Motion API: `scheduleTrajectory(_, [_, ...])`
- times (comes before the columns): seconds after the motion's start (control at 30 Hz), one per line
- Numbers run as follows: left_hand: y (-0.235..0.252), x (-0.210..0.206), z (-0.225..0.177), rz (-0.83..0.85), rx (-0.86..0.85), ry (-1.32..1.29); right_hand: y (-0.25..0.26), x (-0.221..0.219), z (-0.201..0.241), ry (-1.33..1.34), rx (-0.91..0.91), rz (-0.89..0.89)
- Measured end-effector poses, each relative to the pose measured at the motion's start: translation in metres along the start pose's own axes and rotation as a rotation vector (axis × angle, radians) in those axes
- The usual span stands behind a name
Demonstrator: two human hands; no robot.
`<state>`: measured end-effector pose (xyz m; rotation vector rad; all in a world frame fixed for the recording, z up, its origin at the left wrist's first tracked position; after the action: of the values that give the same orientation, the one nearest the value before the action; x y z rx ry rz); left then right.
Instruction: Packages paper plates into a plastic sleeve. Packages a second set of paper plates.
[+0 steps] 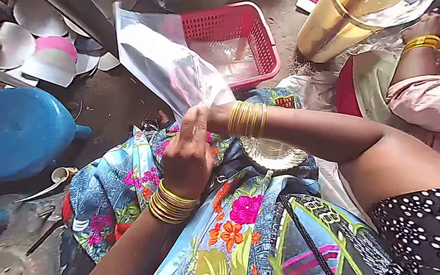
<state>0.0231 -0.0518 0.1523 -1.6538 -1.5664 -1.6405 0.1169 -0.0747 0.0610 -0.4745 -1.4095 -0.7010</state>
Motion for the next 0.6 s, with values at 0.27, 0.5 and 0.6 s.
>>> scheduleTrajectory(0.27, [-0.002,-0.02,0.036,0.093,0.072,-0.112,-0.124,0.115,-0.025,0.434,-0.114,0.167])
scheduleTrajectory(0.5, [0.003,-0.013,0.038,0.051,0.063,-0.084,-0.213,0.031,-0.134,0.857,-0.753,0.458])
scheduleTrajectory(0.6, [0.0,-0.018,0.045,0.113,0.104,-0.098,-0.203,0.031,-0.121,0.885,-0.667,0.39])
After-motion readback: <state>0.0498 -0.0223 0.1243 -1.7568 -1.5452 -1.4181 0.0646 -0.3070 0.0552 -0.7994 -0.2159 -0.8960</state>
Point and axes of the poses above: each hand's wrist, its own y-axis towards the middle knuckle, its own x-axis out of the back of the hand, z = x × y, the point moved 10 cm from there along y, towards the middle knuckle, and after that the axes turned 3 degrees about z, right-handed, at the moved point
